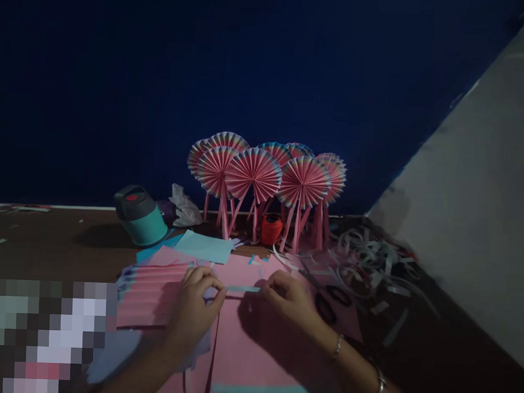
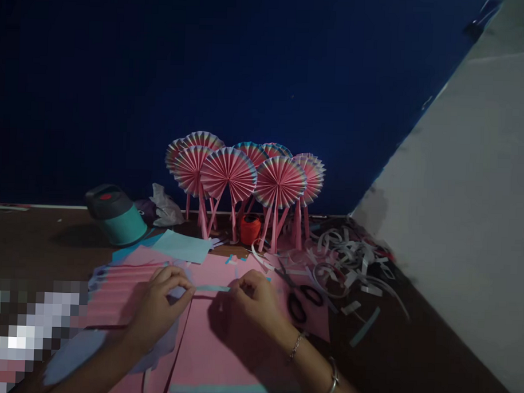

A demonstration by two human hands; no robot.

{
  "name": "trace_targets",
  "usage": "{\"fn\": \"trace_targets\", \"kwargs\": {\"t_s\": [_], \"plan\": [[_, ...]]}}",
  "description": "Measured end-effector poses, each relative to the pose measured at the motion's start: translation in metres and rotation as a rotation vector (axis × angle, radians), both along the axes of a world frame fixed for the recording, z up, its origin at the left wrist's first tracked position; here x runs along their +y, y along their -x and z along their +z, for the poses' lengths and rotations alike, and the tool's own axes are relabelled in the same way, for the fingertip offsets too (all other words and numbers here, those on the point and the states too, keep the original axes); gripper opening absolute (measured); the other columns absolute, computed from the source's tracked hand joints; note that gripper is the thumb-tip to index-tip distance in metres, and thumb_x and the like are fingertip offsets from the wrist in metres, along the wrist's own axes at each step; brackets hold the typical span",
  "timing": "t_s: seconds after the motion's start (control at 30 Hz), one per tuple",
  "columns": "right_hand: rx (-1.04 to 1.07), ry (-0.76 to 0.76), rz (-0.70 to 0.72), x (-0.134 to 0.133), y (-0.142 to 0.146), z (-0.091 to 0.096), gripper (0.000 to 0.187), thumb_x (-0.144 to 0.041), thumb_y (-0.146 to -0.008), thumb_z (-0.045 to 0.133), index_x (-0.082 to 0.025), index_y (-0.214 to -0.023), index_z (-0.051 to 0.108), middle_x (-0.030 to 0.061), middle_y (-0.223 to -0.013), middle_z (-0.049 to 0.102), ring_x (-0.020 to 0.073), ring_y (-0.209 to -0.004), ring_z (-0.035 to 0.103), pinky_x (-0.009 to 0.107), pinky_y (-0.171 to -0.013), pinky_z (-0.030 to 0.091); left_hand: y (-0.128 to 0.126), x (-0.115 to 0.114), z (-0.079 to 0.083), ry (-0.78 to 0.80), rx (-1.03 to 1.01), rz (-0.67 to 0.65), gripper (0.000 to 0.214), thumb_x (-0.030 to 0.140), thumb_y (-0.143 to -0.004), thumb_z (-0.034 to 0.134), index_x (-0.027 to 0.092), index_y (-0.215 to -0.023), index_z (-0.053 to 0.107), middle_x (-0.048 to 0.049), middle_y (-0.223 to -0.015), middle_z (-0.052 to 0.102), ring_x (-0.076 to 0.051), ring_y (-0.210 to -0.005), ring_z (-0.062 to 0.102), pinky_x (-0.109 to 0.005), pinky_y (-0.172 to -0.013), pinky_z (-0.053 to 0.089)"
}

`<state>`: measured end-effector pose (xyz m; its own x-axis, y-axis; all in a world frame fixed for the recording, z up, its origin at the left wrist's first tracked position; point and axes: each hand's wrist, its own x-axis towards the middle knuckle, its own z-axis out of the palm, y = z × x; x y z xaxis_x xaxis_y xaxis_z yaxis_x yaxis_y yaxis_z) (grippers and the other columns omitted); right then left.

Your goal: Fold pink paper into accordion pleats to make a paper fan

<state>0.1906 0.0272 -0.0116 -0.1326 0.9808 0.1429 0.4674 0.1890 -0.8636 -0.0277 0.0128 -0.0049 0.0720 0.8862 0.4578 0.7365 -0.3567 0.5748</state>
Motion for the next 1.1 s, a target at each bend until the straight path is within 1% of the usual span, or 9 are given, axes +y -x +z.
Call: {"fn": "trace_targets", "kwargs": {"t_s": [0.07,0.13,0.23,0.33,0.5,0.73,0.83,1.1], "plan": [[-0.145,-0.128,-0.002,-0.001,-0.001,0.001,0.024,-0.030,-0.080,0.053,-0.018,-0.061,0.059,0.0022,-0.068,0.059,0.0156,-0.070,0.054,0.028,-0.067,0.039,-0.001,-0.001,0.001,-0.028,0.054,-0.012,0.018,0.018,-0.079,0.051,0.021,-0.065,0.061,-0.0025,-0.080,0.058,-0.020,-0.085,0.051,-0.034,-0.078,0.041],[-0.275,-0.194,-0.005,-0.001,-0.002,0.002,0.021,-0.027,-0.080,0.055,-0.018,-0.062,0.062,0.0030,-0.073,0.060,0.0167,-0.076,0.053,0.029,-0.071,0.037,-0.003,-0.002,0.002,-0.025,0.130,0.005,0.018,0.017,-0.080,0.051,0.022,-0.066,0.061,-0.0030,-0.083,0.059,-0.021,-0.087,0.051,-0.035,-0.078,0.039],[-0.430,-0.185,-0.009,-0.003,-0.001,0.005,0.016,-0.023,-0.078,0.059,-0.018,-0.064,0.065,0.0033,-0.076,0.061,0.0175,-0.079,0.053,0.030,-0.073,0.034,-0.004,-0.003,0.000,0.049,0.268,0.078,0.019,0.015,-0.079,0.050,0.022,-0.065,0.060,-0.0031,-0.088,0.060,-0.022,-0.090,0.050,-0.036,-0.075,0.036],[-0.521,-0.148,0.015,-0.004,0.001,0.007,0.010,-0.017,-0.076,0.060,-0.018,-0.067,0.065,0.0033,-0.080,0.062,0.0172,-0.081,0.052,0.030,-0.073,0.032,-0.004,-0.002,-0.002,0.140,0.372,0.116,0.018,0.014,-0.078,0.049,0.022,-0.065,0.059,-0.0026,-0.091,0.061,-0.022,-0.092,0.050,-0.036,-0.075,0.035],[-0.572,-0.106,0.028,-0.005,0.003,0.007,0.011,-0.014,-0.077,0.056,-0.018,-0.069,0.063,0.0035,-0.082,0.061,0.0171,-0.081,0.049,0.029,-0.072,0.030,-0.007,-0.001,-0.003,0.215,0.437,0.128,0.017,0.016,-0.080,0.047,0.022,-0.071,0.059,-0.0035,-0.096,0.061,-0.023,-0.097,0.049,-0.037,-0.078,0.034],[-0.605,-0.105,0.018,-0.003,0.002,0.001,0.013,-0.013,-0.077,0.054,-0.018,-0.067,0.061,0.0030,-0.080,0.060,0.0168,-0.079,0.048,0.029,-0.069,0.027,-0.010,0.001,-0.002,0.268,0.462,0.121,0.015,0.016,-0.080,0.047,0.022,-0.072,0.059,-0.0045,-0.098,0.061,-0.024,-0.099,0.049,-0.038,-0.080,0.034],[-0.618,-0.098,0.028,-0.002,0.002,0.002,0.012,-0.012,-0.075,0.055,-0.018,-0.067,0.060,0.0028,-0.079,0.060,0.0164,-0.078,0.048,0.028,-0.068,0.026,-0.011,0.001,-0.002,0.268,0.464,0.121,0.015,0.016,-0.080,0.046,0.021,-0.071,0.058,-0.0047,-0.097,0.061,-0.024,-0.098,0.049,-0.039,-0.081,0.034],[-0.655,-0.077,-0.007,0.000,0.003,0.005,0.016,-0.019,-0.079,0.055,-0.018,-0.065,0.062,0.0034,-0.078,0.062,0.0162,-0.077,0.049,0.028,-0.066,0.025,-0.012,0.002,-0.004,0.263,0.502,0.143,0.015,0.014,-0.079,0.045,0.021,-0.071,0.056,-0.0049,-0.093,0.061,-0.024,-0.097,0.049,-0.038,-0.080,0.033]]}}
